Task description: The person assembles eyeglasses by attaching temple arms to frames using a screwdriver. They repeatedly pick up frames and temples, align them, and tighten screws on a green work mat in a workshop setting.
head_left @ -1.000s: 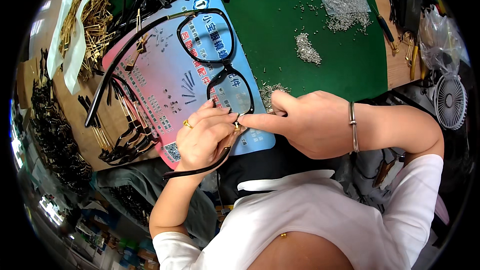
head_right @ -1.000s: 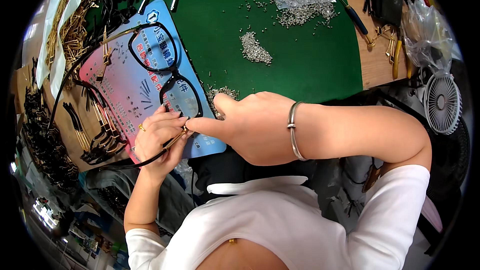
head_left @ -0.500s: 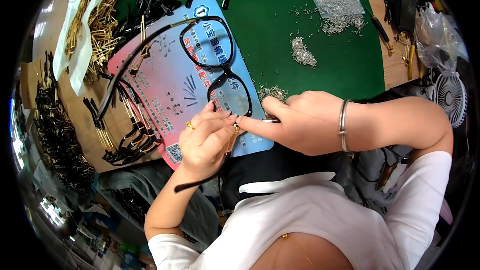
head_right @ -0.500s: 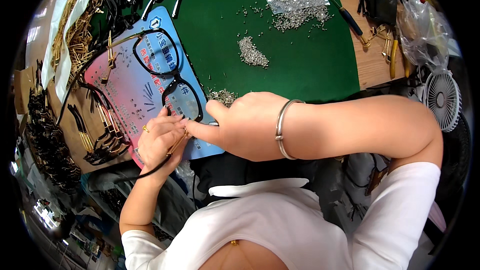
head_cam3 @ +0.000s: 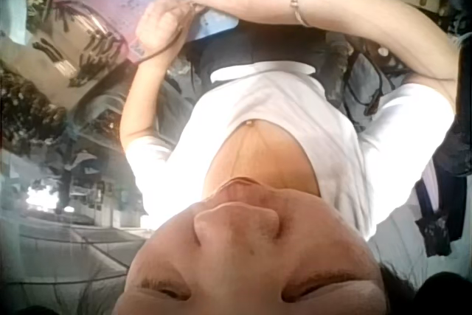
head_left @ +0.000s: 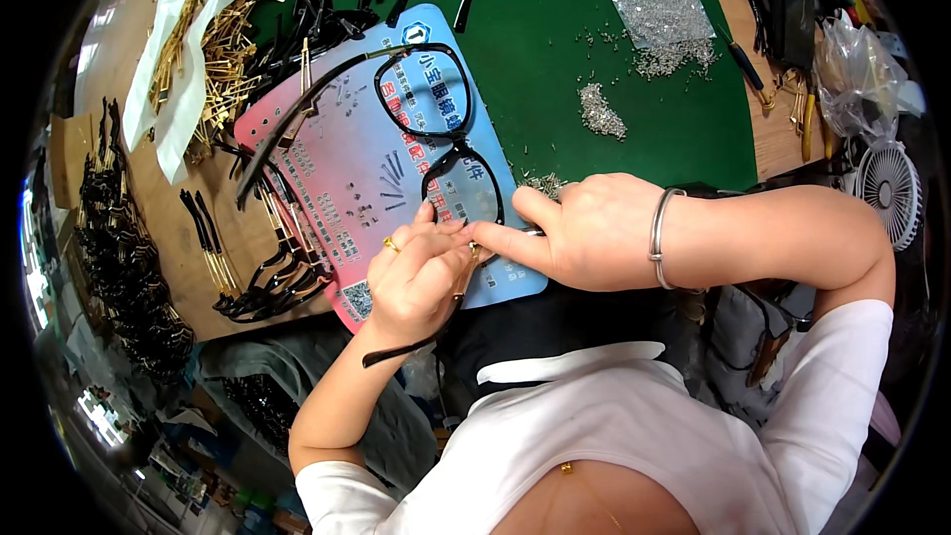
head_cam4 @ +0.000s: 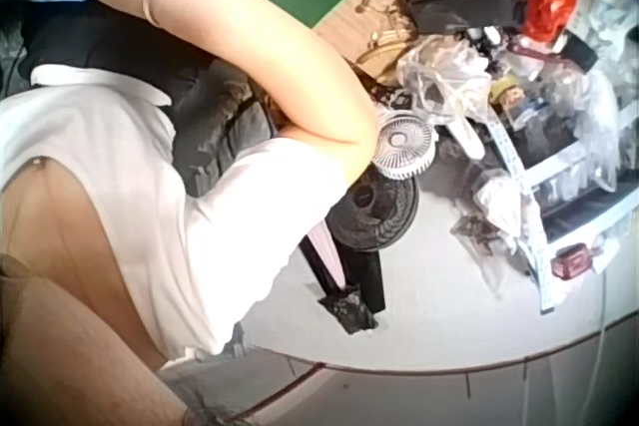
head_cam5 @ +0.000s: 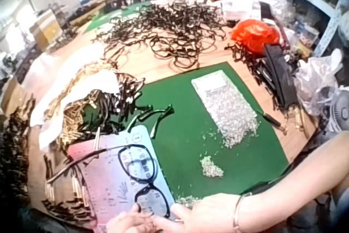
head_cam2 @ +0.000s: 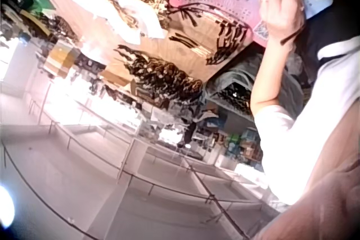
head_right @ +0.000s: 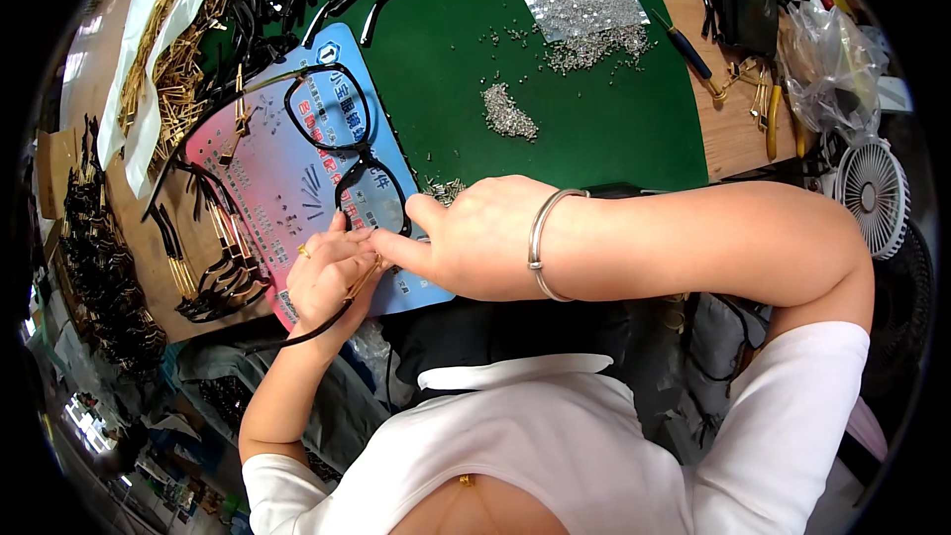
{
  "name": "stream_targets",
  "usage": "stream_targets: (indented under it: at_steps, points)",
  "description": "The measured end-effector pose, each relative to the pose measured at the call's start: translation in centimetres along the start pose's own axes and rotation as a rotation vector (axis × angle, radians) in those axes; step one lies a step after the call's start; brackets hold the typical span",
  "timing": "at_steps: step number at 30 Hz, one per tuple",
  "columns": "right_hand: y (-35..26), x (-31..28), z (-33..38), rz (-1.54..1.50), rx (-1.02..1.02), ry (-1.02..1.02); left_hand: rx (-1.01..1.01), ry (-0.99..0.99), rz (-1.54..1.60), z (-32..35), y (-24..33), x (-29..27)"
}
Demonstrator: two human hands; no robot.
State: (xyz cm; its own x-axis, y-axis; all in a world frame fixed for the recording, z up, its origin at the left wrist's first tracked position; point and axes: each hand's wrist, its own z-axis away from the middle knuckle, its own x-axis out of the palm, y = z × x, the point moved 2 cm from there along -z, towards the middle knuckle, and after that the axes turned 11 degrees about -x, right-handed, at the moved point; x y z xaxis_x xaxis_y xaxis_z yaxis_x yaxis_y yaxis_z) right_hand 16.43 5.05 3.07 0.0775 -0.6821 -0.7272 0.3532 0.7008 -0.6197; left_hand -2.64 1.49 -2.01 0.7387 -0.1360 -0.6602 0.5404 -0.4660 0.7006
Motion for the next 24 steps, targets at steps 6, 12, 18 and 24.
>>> stream_targets:
  at_steps: [6, 12, 18, 24]
  points:
    - [-0.7, 0.2, 3.5, -0.047, 0.076, 0.325, 0.005, 0.046, 0.03, -1.7, 2.8, -1.6]
    - [0.2, 2.7, 3.8, -0.359, 0.087, 0.472, -0.036, 0.11, 0.449, -3.5, 7.3, -1.6]
    - [1.7, 2.6, 5.5, -0.662, 0.18, 0.569, -0.077, 0.112, 0.441, -4.3, 8.8, -0.8]
    - [2.0, 2.2, 5.0, -0.777, 0.136, 0.428, -0.266, 0.257, 0.087, -3.7, 10.0, -5.7]
